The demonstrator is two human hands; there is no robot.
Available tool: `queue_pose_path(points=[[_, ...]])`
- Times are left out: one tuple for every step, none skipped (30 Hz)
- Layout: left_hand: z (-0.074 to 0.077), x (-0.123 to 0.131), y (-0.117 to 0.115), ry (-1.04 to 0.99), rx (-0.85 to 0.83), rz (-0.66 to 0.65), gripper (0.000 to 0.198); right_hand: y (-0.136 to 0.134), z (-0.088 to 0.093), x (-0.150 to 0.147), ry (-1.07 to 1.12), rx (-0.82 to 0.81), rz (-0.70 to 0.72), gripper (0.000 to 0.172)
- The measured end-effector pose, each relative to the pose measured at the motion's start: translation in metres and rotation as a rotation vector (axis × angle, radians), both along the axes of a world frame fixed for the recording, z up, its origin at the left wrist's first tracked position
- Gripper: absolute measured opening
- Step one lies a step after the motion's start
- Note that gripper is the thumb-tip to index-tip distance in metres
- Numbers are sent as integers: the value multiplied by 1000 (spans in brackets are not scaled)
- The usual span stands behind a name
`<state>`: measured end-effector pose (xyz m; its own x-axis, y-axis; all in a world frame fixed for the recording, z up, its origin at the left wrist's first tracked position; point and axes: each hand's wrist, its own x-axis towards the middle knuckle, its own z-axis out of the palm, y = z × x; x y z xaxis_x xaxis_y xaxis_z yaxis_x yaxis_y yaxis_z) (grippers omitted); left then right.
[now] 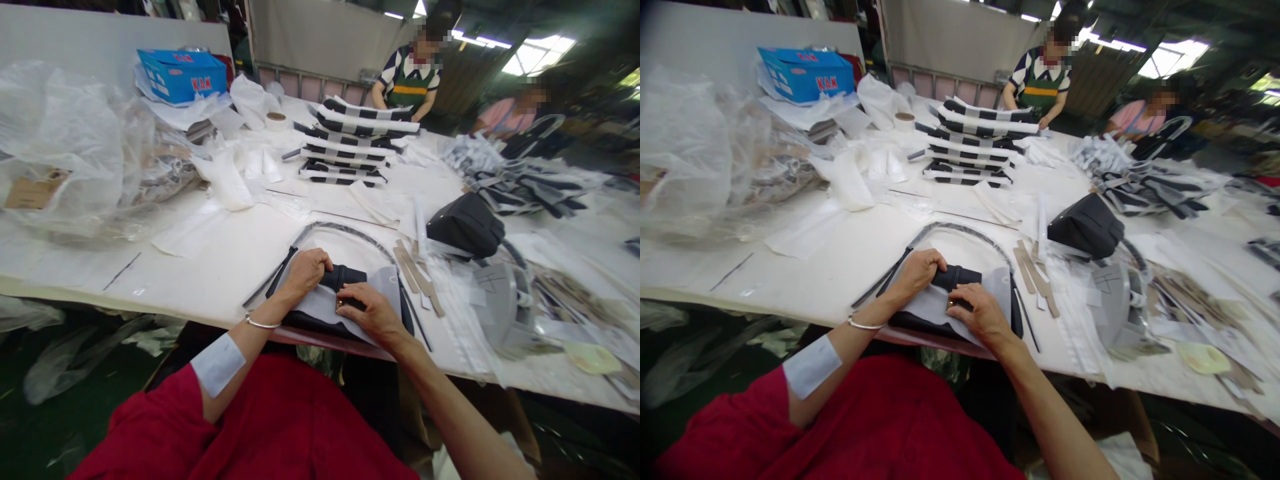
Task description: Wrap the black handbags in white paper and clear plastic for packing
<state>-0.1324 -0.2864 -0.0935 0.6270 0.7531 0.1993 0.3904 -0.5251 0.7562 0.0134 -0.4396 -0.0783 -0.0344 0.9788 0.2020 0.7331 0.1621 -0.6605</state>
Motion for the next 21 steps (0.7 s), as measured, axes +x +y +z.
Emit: queue_pose_path(points=[[4,-1,-1,3,2,-10,35,1,0,0,-29,1,-1,19],[9,-2,-2,2,6,-25,35,1,1,0,-54,0,-6,20],[15,-4,-4,-6,15,-47,35,2,1,1,-72,-2,-11,21],[21,-8,-7,-21,30,-81,35,2,1,1,-81,-5,-13,22],[28,-12,-11,-39,47,-126,36,2,2,2,-80,-7,-10,22],[33,-17,-16,-52,65,-180,37,3,2,2,-72,-7,-3,22],[36,-22,-23,-52,78,-234,37,2,2,2,-62,-4,2,21],[38,-27,-31,-33,85,-281,38,2,1,3,-53,0,3,21],[38,-33,-39,3,92,-320,40,2,1,3,-46,5,1,21],[36,-38,-48,46,105,-347,40,1,0,3,-40,10,-6,20],[32,-42,-56,88,135,-374,40,1,0,3,-35,16,-15,20],[28,-46,-64,120,180,-397,40,0,-1,3,-26,22,-20,20],[23,-49,-71,141,232,-415,40,0,-2,3,-12,29,-22,20],[18,-52,-76,149,286,-428,39,-1,-2,4,7,32,-17,20],[14,-54,-80,144,334,-431,38,-1,-3,5,28,29,-8,21],[11,-55,-82,131,372,-431,37,-2,-3,6,49,21,2,21],[7,-57,-83,114,399,-434,35,-2,-2,7,65,7,11,21],[5,-58,-83,99,416,-441,33,-3,-2,8,74,-8,14,22],[3,-59,-83,87,427,-446,32,-3,-1,7,75,-21,12,23],[1,-60,-83,79,435,-448,32,-4,-1,7,68,-30,7,24],[-1,-60,-83,78,440,-449,33,-4,-1,6,55,-34,0,25]])
